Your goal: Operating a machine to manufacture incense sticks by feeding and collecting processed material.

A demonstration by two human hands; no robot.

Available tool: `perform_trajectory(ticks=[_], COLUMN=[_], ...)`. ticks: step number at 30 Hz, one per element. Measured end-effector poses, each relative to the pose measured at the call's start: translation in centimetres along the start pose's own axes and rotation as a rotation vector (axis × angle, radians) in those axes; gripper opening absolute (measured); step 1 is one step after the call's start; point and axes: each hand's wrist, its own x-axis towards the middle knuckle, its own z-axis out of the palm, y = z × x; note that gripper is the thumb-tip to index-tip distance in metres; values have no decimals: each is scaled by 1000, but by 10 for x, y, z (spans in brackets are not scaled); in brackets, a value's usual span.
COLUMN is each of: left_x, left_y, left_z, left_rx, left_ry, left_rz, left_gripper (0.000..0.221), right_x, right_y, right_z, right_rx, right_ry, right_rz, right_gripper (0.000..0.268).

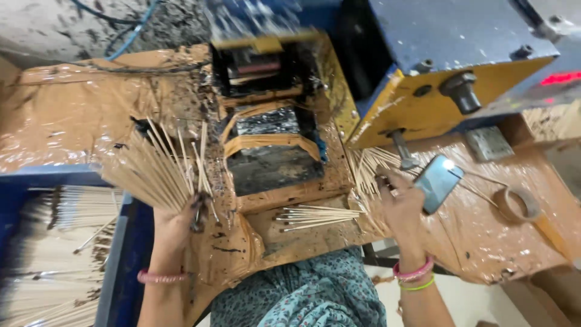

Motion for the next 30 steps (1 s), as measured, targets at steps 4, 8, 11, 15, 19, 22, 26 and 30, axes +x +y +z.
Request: perform_trajectory(ticks=[4,8,11,15,19,22,26,30], left_x=[-19,-12,12,61,104,116,118,120], left_y=[-26,66,66,69,63,58,42,40], left_z=[6,65,41,27,48,68,78,73], left_rx=[-7,179,2,-90,-76,-237,-312,-305], left_ry=[-319,-615,-611,-169,59,-74,-79,-115], left_rz=[38,21,1,67,71,11,-27,-3], left_gripper=[19,39,46,25,18,23,17,19], right_x=[-13,16,43,97,125,124,119,119], right_y=[-47,-75,-76,-121,-152,-128,-120,-96], right_z=[13,36,50,60,74,78,75,85], right_rx=[-17,859,829,618,-180,-220,-220,-235], right_ry=[-330,-510,-586,-549,-326,-381,-353,-419], right_rz=[619,320,202,-140,-640,-546,-529,-340], right_gripper=[52,61,28,26,29,45,39,33])
